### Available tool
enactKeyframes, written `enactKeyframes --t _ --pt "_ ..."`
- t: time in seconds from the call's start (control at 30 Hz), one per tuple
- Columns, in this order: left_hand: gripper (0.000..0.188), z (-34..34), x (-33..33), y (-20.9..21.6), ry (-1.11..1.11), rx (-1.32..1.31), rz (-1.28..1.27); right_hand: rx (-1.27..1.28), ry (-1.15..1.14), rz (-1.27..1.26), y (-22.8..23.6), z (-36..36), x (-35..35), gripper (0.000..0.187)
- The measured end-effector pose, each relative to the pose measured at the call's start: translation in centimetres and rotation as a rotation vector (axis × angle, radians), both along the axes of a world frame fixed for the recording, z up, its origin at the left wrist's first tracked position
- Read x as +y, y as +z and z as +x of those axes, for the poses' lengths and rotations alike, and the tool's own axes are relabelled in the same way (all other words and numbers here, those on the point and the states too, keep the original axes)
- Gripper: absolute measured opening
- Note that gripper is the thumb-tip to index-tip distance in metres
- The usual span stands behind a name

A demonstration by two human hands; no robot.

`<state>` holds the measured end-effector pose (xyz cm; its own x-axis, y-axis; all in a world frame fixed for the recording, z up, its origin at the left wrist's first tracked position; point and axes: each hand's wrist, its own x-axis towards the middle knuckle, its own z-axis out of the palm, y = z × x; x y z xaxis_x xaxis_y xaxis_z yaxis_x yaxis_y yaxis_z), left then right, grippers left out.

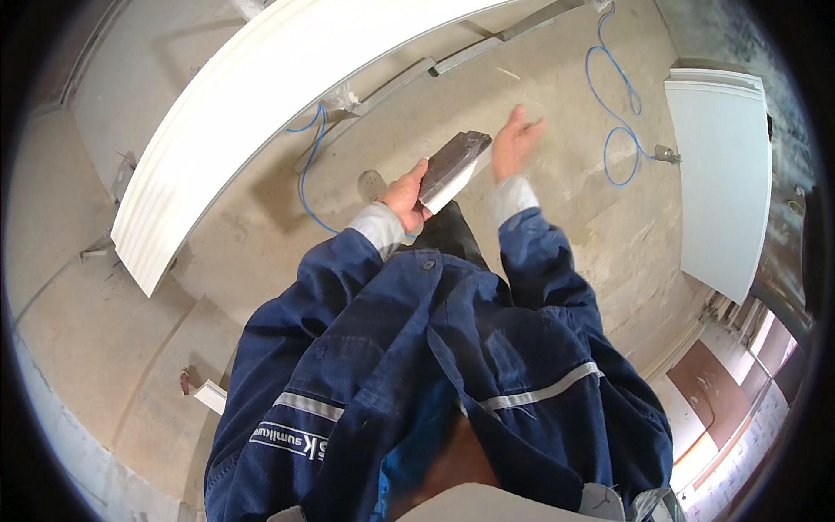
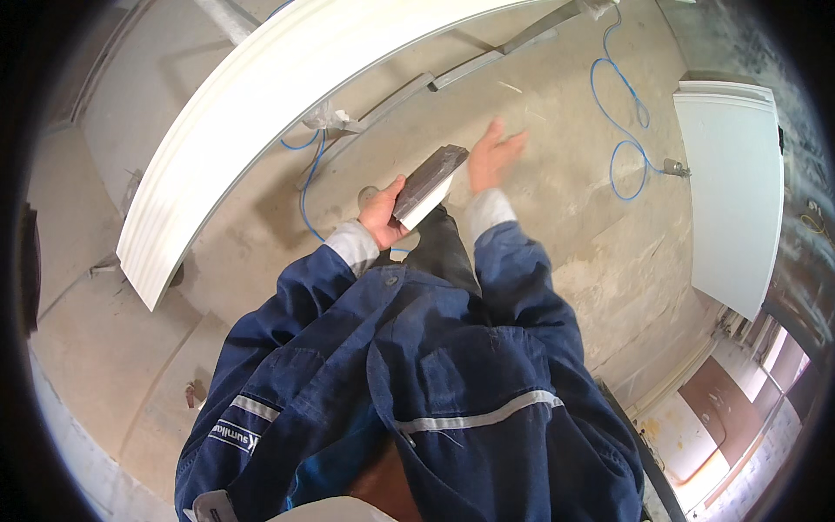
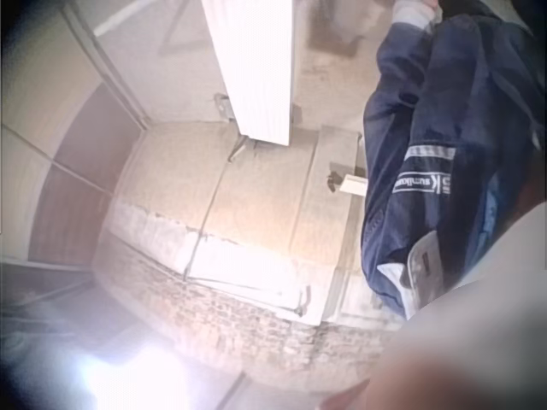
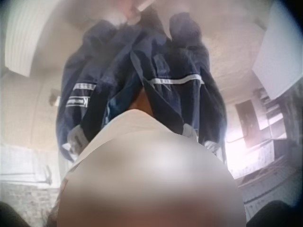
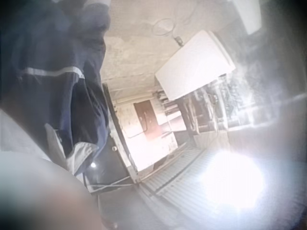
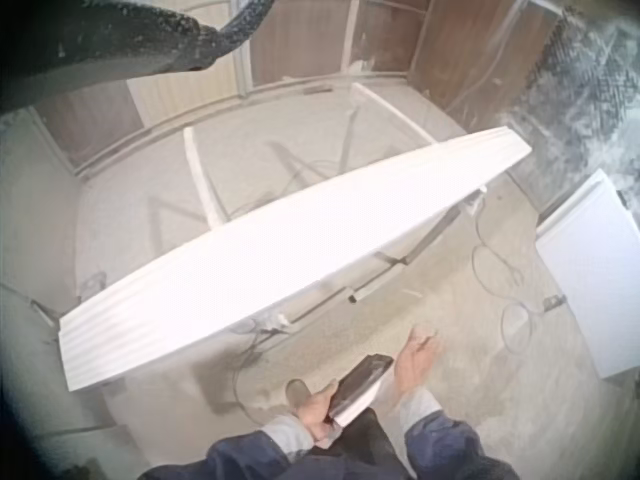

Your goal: The person wipes a long white wooden panel with a cloth, then uses a spray gun to apply paint to both sides of the panel. The person flips the panel over to access the other side and continues spraying.

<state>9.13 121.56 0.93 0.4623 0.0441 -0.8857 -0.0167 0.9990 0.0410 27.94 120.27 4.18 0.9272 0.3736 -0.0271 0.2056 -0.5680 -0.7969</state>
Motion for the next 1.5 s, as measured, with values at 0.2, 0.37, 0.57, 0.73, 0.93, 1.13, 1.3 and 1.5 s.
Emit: enactKeyframes --t 0.2,0.37,0.57,0.73,0.93,1.13,1.3,1.5 --pt "0.031 0.1 -1.4 -2.3 0.026 -0.078 0.61 -0.34 1.354 -0.147 -0.3 -3.0 -4.5 0.065" --pt "0.026 -3.8 -0.4 -2.1 -0.081 0.134 -0.001 -0.214 0.656 -0.327 -4.6 1.0 -3.7 0.076" --pt "0.067 -5.1 1.6 0.4 -0.277 0.406 0.584 1.288 0.349 0.053 -4.1 -1.1 -3.4 0.062" --pt "0.096 -14.4 7.8 5.6 -0.902 1.125 1.769 1.348 0.133 0.376 -4.5 -2.1 -1.7 0.045" --pt "0.1 -19.3 17.3 4.3 -1.366 1.411 1.839 1.403 0.099 0.56 -6.1 -1.9 1.6 0.045" --pt "0.105 -18.6 18.4 4.9 -1.558 1.365 1.653 1.434 0.266 0.569 -5.1 -3.2 3.7 0.05" --pt "0.103 -18.2 19.4 10.3 -1.594 1.207 1.624 1.503 0.398 0.586 -3.9 -3.7 4.4 0.048" --pt "0.1 -17.9 20.2 14.0 -1.576 1.149 1.617 1.446 0.386 0.653 -2.9 -7.3 12.2 0.037"
